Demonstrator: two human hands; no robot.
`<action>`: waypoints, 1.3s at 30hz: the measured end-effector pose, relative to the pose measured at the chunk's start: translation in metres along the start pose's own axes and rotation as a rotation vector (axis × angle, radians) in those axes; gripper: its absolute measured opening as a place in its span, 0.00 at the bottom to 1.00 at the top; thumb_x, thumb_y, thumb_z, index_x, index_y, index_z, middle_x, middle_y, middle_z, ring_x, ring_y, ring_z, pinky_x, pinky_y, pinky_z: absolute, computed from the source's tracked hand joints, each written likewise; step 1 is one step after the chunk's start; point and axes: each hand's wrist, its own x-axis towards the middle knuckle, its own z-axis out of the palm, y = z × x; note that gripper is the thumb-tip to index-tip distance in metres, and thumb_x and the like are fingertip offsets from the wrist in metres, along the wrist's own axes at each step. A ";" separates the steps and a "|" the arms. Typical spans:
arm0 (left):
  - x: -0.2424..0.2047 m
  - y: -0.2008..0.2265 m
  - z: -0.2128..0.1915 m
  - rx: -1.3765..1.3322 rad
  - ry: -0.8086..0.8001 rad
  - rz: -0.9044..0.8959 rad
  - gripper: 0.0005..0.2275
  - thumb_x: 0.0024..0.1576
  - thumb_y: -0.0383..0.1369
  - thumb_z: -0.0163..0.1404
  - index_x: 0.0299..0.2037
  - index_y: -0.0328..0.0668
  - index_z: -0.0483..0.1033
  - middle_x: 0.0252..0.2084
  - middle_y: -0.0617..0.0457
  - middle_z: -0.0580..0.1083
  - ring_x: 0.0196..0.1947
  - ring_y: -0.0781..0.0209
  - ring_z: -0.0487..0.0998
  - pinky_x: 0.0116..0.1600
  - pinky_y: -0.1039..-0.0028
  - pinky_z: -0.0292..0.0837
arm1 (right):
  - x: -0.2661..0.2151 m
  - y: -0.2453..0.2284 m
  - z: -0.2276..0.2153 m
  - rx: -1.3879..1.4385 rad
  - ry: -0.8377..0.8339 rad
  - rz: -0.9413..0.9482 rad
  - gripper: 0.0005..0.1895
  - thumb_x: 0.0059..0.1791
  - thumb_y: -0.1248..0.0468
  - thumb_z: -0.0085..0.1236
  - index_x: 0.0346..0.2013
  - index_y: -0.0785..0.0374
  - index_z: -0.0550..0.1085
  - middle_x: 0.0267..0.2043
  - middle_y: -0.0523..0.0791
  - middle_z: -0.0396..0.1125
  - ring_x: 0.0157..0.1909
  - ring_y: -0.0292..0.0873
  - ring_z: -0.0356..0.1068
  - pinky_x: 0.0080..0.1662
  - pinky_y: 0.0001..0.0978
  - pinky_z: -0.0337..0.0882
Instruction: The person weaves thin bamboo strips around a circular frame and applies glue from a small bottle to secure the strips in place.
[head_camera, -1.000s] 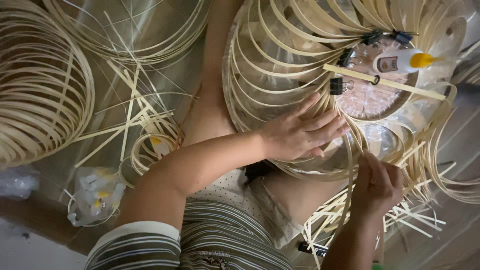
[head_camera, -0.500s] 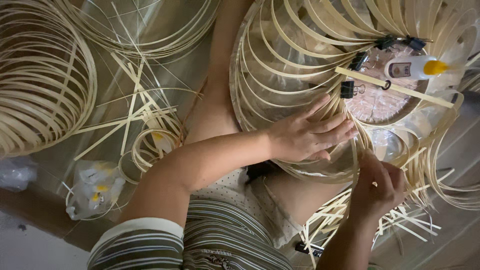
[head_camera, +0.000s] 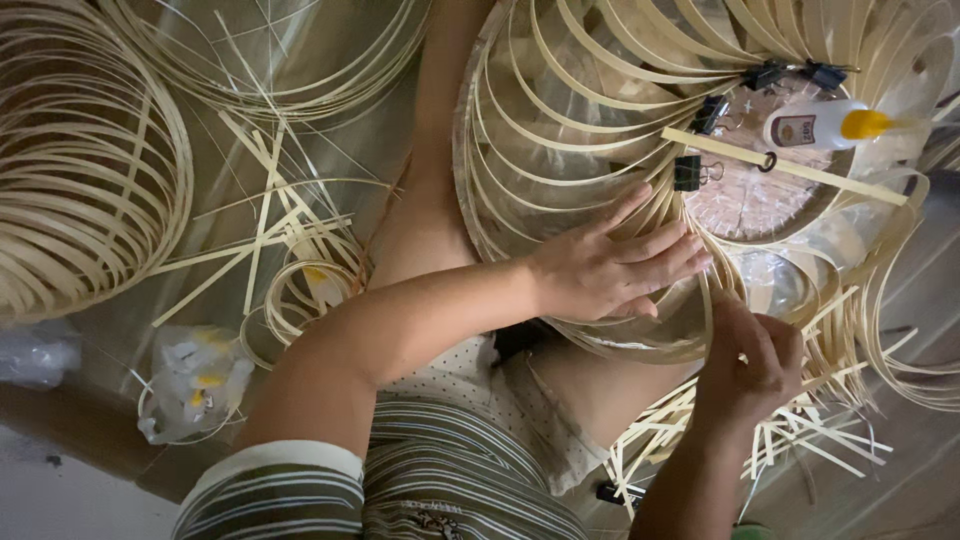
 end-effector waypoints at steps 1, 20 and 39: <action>0.000 0.000 -0.001 0.026 0.006 0.002 0.32 0.71 0.54 0.41 0.78 0.45 0.52 0.76 0.48 0.55 0.79 0.54 0.51 0.80 0.36 0.35 | 0.000 -0.001 0.001 0.015 0.002 0.005 0.08 0.55 0.74 0.72 0.45 0.61 0.81 0.41 0.47 0.71 0.41 0.43 0.71 0.41 0.31 0.68; 0.005 0.004 0.005 0.065 0.007 -0.017 0.35 0.69 0.59 0.38 0.79 0.46 0.48 0.76 0.46 0.54 0.78 0.52 0.50 0.79 0.36 0.34 | 0.000 -0.006 0.004 -0.045 0.003 0.059 0.08 0.55 0.73 0.72 0.47 0.60 0.84 0.38 0.47 0.69 0.39 0.41 0.70 0.40 0.31 0.68; 0.003 0.000 0.007 0.180 -0.136 -0.014 0.31 0.73 0.56 0.32 0.80 0.47 0.47 0.80 0.49 0.44 0.80 0.53 0.37 0.78 0.31 0.33 | -0.044 -0.021 -0.056 0.136 -0.113 0.293 0.10 0.54 0.71 0.65 0.51 0.64 0.81 0.44 0.50 0.71 0.49 0.46 0.71 0.51 0.36 0.72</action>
